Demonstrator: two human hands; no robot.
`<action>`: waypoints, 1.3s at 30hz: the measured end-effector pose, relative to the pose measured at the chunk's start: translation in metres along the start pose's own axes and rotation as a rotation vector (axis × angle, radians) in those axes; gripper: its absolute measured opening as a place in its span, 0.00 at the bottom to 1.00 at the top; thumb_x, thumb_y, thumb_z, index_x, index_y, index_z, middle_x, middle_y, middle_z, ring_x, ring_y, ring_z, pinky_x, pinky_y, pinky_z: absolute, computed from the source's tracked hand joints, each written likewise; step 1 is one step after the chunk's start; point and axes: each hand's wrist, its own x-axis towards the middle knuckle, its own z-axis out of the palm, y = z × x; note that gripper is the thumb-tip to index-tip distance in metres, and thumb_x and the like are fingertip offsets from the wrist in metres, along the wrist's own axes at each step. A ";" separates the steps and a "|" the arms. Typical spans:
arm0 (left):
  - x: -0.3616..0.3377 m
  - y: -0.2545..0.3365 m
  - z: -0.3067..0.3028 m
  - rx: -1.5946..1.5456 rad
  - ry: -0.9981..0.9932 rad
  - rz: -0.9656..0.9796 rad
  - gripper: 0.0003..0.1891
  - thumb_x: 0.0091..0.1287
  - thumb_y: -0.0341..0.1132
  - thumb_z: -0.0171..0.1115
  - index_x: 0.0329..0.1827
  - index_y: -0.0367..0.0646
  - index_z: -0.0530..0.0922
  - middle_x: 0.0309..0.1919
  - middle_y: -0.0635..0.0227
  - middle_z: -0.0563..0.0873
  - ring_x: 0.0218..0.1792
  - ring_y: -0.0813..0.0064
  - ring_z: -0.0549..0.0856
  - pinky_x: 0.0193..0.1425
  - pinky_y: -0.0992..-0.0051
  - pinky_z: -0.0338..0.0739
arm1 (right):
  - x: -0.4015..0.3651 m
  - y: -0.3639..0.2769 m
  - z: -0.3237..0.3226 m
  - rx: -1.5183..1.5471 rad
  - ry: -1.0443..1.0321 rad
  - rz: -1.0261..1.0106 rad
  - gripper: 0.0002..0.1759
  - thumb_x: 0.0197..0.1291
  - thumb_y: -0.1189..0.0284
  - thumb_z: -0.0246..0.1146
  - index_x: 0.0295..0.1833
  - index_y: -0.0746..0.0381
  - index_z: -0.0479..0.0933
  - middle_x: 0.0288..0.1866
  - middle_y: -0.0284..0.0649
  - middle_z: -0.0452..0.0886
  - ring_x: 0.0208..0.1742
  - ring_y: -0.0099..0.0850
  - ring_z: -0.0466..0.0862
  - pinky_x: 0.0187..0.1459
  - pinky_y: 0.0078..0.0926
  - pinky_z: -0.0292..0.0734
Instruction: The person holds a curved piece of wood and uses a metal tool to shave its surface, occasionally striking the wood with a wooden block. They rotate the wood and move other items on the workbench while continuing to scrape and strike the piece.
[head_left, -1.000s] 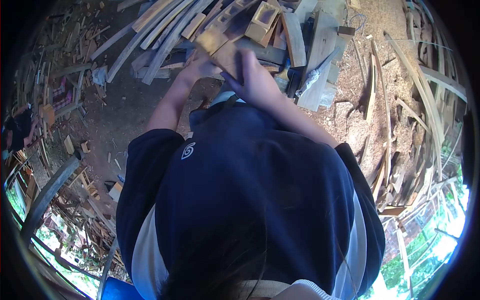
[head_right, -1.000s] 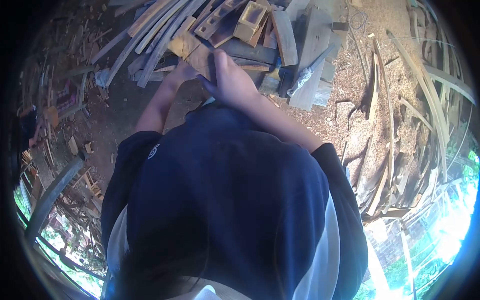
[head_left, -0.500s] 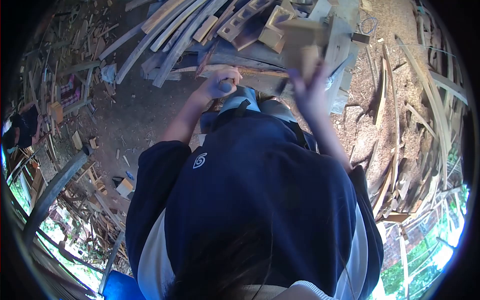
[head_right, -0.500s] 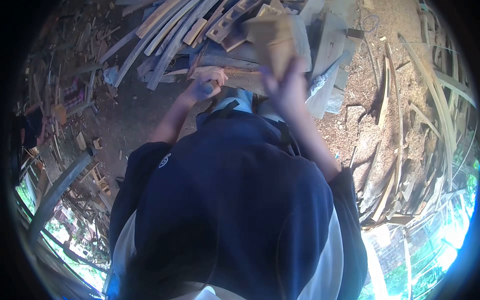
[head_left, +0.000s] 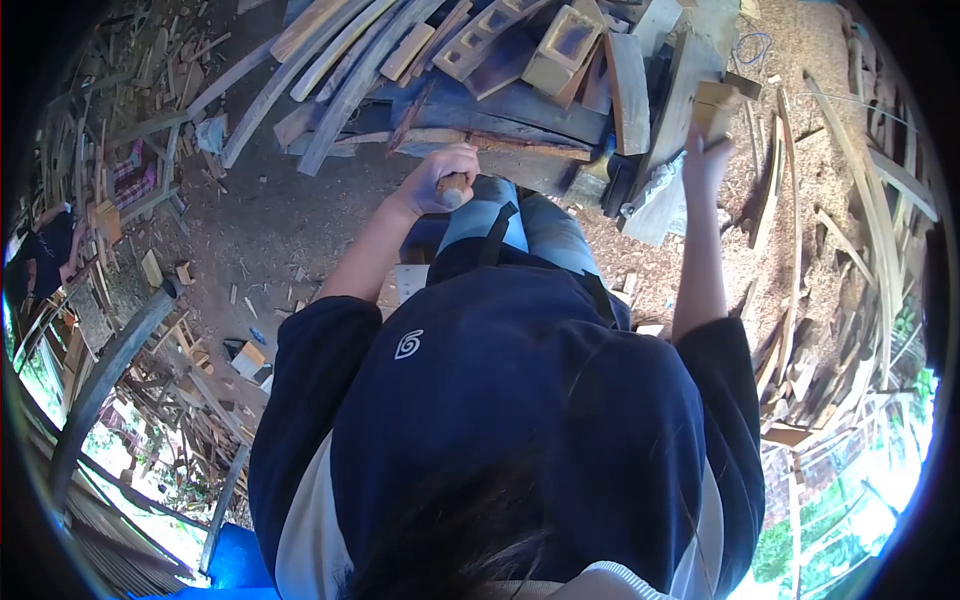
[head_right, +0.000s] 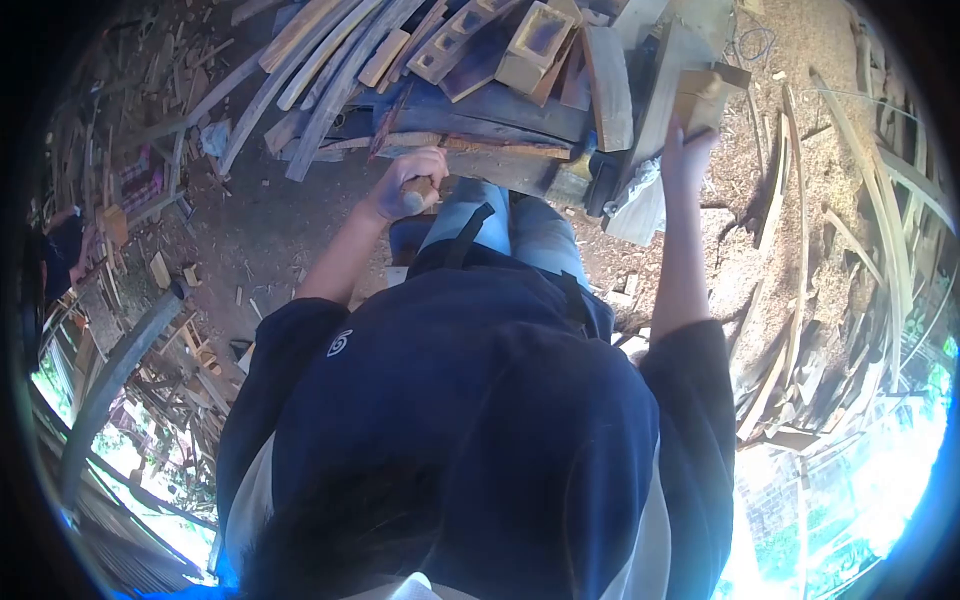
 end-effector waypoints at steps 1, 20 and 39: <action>0.003 0.001 -0.001 -0.010 0.011 -0.004 0.11 0.44 0.21 0.64 0.25 0.42 0.69 0.26 0.66 0.77 0.36 0.62 0.81 0.66 0.58 0.72 | 0.018 0.024 0.014 -0.109 -0.033 0.049 0.40 0.65 0.53 0.63 0.64 0.75 0.56 0.60 0.72 0.73 0.59 0.64 0.79 0.59 0.50 0.75; 0.002 0.015 0.027 -0.023 0.511 -0.134 0.10 0.60 0.20 0.69 0.36 0.41 0.75 0.40 0.65 0.85 0.51 0.69 0.85 0.58 0.70 0.78 | -0.007 -0.027 0.088 -0.370 -0.296 0.060 0.51 0.44 0.49 0.75 0.63 0.73 0.62 0.62 0.65 0.74 0.66 0.57 0.75 0.66 0.47 0.72; 0.010 0.025 0.047 -0.128 0.648 -0.191 0.07 0.70 0.31 0.62 0.33 0.41 0.75 0.38 0.68 0.83 0.45 0.80 0.79 0.55 0.75 0.74 | -0.223 -0.209 -0.013 0.353 -0.514 -1.089 0.44 0.44 0.56 0.75 0.63 0.65 0.64 0.42 0.53 0.80 0.37 0.51 0.86 0.35 0.44 0.84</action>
